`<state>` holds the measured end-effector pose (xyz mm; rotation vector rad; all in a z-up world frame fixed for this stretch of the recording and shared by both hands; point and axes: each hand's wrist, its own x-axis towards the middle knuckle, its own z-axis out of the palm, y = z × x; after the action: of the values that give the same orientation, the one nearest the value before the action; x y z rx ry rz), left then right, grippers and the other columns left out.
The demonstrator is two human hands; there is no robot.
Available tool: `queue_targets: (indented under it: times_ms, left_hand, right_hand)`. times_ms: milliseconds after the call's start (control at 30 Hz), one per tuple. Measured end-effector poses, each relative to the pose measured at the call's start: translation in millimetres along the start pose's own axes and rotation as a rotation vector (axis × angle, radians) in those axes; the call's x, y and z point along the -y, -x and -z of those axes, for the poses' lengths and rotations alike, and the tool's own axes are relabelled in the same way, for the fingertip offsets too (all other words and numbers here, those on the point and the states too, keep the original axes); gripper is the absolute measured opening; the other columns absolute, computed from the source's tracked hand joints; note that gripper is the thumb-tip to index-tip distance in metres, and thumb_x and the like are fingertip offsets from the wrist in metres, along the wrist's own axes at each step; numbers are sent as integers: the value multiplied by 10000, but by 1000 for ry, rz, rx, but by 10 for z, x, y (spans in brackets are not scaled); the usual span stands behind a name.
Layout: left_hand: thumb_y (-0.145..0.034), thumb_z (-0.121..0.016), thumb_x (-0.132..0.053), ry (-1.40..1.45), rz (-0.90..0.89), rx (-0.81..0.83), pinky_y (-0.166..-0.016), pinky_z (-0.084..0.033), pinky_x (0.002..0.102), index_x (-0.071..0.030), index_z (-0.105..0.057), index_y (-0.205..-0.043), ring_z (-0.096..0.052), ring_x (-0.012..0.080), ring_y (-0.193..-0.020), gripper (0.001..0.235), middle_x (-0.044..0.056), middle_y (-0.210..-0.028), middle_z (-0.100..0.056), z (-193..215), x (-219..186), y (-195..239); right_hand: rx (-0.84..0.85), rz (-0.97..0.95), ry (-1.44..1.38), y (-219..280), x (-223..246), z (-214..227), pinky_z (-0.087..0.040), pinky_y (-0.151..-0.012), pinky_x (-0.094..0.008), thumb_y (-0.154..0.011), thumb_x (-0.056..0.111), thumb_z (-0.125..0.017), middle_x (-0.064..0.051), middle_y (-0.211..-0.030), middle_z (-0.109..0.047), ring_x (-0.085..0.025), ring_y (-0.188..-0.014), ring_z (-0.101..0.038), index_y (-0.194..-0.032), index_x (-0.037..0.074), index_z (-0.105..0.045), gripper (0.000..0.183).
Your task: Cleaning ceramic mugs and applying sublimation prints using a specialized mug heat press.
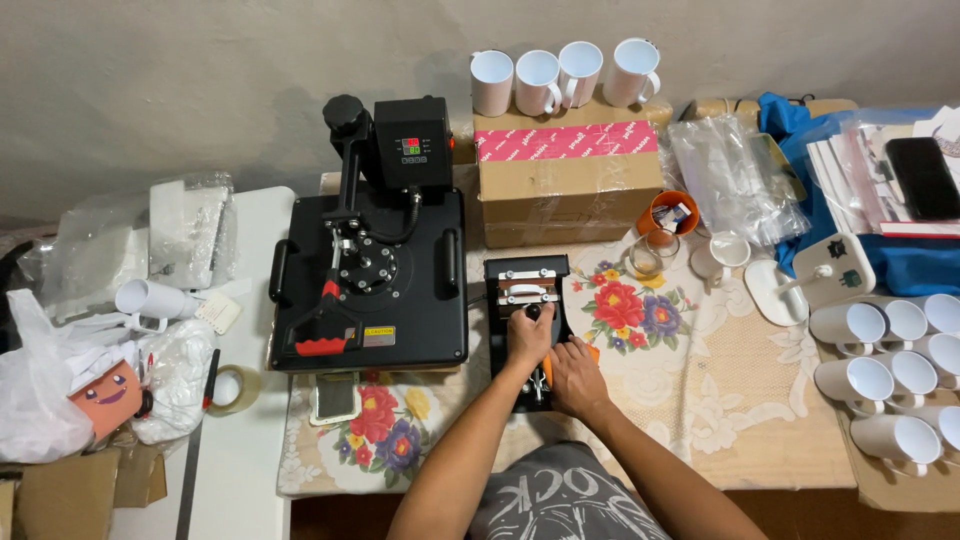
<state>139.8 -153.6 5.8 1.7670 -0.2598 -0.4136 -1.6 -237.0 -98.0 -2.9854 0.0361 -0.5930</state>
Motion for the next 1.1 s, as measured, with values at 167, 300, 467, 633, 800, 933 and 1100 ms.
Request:
queue_targets:
  times_ms: [167, 300, 467, 633, 800, 933, 1100]
  left_hand:
    - [-976, -801, -350, 6, -14, -9, -598, -524, 361, -100, -673, -580, -604, 201, -574, 485, 65, -506, -555, 2, 32, -25]
    - [-970, -797, -326, 25, -15, -5, -590, -510, 362, -103, -676, -578, -596, 193, -578, 466, 50, -509, -552, 36, -17, 2]
    - [-966, -799, -338, 21, -22, -9, -598, -514, 375, -102, -685, -584, -613, 208, -585, 464, 64, -515, -573, 12, 74, -39]
    - [-971, -794, -324, 17, -23, -2, -596, -515, 372, -105, -696, -590, -619, 202, -583, 450, 52, -516, -584, 0, 65, -30]
    - [-953, -806, -344, 20, 12, -5, -613, -517, 388, -100, -704, -600, -630, 210, -600, 441, 64, -526, -586, 2, 72, -27]
    - [-957, -798, -347, 18, 5, 1, -608, -514, 379, -108, -707, -599, -625, 203, -599, 440, 57, -526, -588, -4, 93, -49]
    - [-960, -796, -345, 29, 1, 2, -617, -519, 392, -84, -721, -623, -619, 219, -608, 433, 87, -538, -599, -12, 72, -34]
  right_hand:
    - [8, -7, 2, 13, 28, 46, -377, -1307, -515, -484, 313, -795, -139, -980, -663, -336, -1069, -681, -1163, 30, -687, 743]
    - [20, -8, 3, 8, 40, 60, -373, -1314, -525, -464, 323, -828, -142, -984, -661, -346, -1068, -679, -1203, 18, -686, 812]
    - [22, -14, 18, 5, 37, 50, -378, -1315, -519, -470, 309, -829, -137, -987, -656, -337, -1077, -680, -1189, 32, -682, 785]
    - [6, -16, 2, -10, 22, 39, -387, -1302, -510, -520, 282, -784, -132, -980, -653, -336, -1069, -681, -1169, 35, -683, 702]
    - [-10, -5, 1, -2, -10, -19, -393, -1304, -520, -456, 307, -813, -138, -1005, -671, -337, -1073, -686, -1187, 25, -687, 793]
    - [-20, -7, 1, -5, -17, -39, -395, -1299, -517, -460, 298, -798, -142, -996, -668, -340, -1069, -686, -1178, 22, -691, 777]
    - [-38, 5, 6, -26, 41, 94, -407, -1283, -512, -504, 302, -761, -151, -984, -659, -345, -1055, -682, -1137, 19, -695, 696]
